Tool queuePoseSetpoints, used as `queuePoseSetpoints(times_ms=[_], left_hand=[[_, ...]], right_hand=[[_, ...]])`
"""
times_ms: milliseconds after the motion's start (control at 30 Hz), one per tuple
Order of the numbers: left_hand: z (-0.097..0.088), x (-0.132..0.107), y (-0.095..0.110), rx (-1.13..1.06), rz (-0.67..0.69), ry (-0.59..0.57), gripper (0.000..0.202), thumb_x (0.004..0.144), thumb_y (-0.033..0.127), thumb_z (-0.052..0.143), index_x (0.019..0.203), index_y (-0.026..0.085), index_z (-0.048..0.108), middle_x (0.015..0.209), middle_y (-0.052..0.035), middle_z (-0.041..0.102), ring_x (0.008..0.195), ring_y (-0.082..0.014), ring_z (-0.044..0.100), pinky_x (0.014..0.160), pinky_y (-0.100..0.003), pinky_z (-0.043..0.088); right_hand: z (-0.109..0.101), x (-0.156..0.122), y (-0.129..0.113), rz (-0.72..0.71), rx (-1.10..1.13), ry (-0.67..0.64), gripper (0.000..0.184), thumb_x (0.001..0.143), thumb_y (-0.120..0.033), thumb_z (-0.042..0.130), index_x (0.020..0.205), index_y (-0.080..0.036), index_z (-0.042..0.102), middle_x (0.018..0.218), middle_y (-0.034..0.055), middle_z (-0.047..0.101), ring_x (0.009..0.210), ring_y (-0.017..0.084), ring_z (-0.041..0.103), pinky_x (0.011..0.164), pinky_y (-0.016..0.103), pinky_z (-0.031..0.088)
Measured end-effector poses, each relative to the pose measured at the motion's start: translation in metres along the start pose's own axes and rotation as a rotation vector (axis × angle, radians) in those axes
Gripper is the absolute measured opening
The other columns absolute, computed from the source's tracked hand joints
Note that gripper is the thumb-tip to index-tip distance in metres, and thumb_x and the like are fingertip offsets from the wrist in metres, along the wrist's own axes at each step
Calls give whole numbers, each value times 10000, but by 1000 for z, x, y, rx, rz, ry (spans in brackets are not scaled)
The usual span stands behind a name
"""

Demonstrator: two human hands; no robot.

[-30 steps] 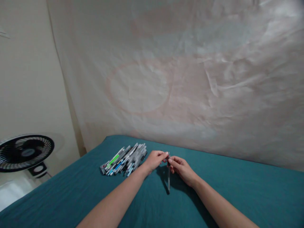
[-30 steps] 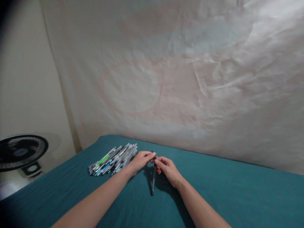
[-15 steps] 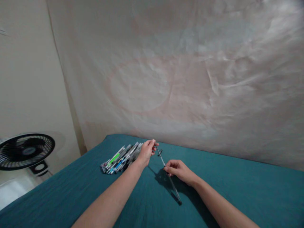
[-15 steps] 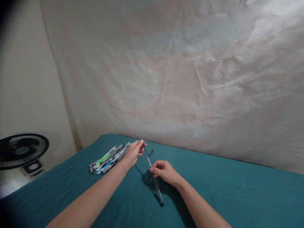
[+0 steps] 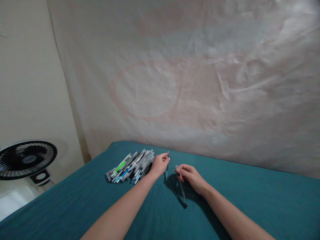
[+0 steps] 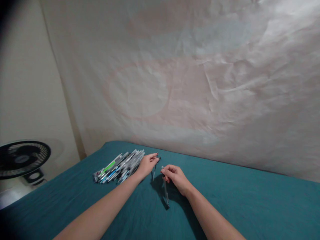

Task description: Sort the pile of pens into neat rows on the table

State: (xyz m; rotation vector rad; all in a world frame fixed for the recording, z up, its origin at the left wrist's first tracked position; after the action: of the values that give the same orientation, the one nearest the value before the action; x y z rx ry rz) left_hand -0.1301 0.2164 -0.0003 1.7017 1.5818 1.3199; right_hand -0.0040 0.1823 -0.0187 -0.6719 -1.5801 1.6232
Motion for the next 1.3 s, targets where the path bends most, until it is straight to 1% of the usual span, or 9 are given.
queuePoseSetpoints(times_ms=[200,400,500,600,733,833,900,1100,1300], left_hand=[[10,-11,13,240,121,-28,339,721,179,501,1053,166,572,847,-32,594,574,-84,492,653,-234,411],[11,-17,18,385,182,-33,306,720,157,514,1021,184,565,903,-39,553,712,-114,520,756,-255,399],[10,-21,21,424,196,-28,302,725,188,527,1026,202,551,976,-44,521,834,-140,519,803,-263,386],[8,-25,24,505,203,-24,343,715,273,563,1053,229,522,1030,-39,481,914,-161,499,827,-266,380],[3,-28,23,633,162,4,395,705,308,574,1080,240,475,1042,-36,445,954,-167,481,848,-262,369],[0,-27,18,651,97,3,351,734,279,529,1074,231,459,1048,-39,436,962,-160,481,848,-248,366],[-2,-26,14,648,59,-7,336,752,252,495,1083,230,445,1067,-43,432,955,-154,489,838,-240,370],[-5,-25,10,647,24,-21,300,771,215,450,1071,227,453,1085,-52,455,915,-153,522,803,-236,386],[-9,-21,8,626,13,-16,277,823,202,363,1073,195,483,1087,-71,506,962,-151,518,841,-231,371]], right_hand=[[-4,1,2,-16,68,19,236,729,-377,586,679,-148,558,511,-41,496,444,59,391,484,194,299],[-5,1,1,-15,85,31,236,735,-376,580,669,-151,551,481,-48,487,439,61,394,493,194,302],[-6,0,2,-18,94,49,231,729,-372,589,672,-152,546,474,-52,477,428,57,385,470,189,294],[-11,1,6,-10,109,87,241,715,-386,599,674,-156,536,476,-57,460,406,51,367,422,183,279],[-22,8,16,11,92,195,272,715,-426,578,695,-158,535,492,-48,477,407,57,405,409,180,342],[-33,20,29,94,-17,305,273,699,-423,586,686,-156,526,481,-37,498,406,73,460,409,194,411],[-37,30,37,152,-89,352,255,682,-398,603,669,-157,520,469,-30,511,394,86,488,390,205,436],[-39,62,47,183,-163,382,230,687,-344,603,587,-161,505,453,-5,533,382,103,534,361,207,468],[-41,68,46,145,-246,379,201,693,-326,589,607,-150,540,491,11,567,370,99,529,320,192,433]])
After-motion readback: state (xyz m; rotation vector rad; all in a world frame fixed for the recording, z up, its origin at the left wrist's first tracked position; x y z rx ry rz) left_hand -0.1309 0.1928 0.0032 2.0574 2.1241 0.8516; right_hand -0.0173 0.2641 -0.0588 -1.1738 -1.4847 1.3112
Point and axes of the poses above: each hand's wrist, its own x-axis towards the middle knuckle, its own z-axis out of the palm, y = z × x, the point moved 10 cm from there along x, towards the middle knuckle
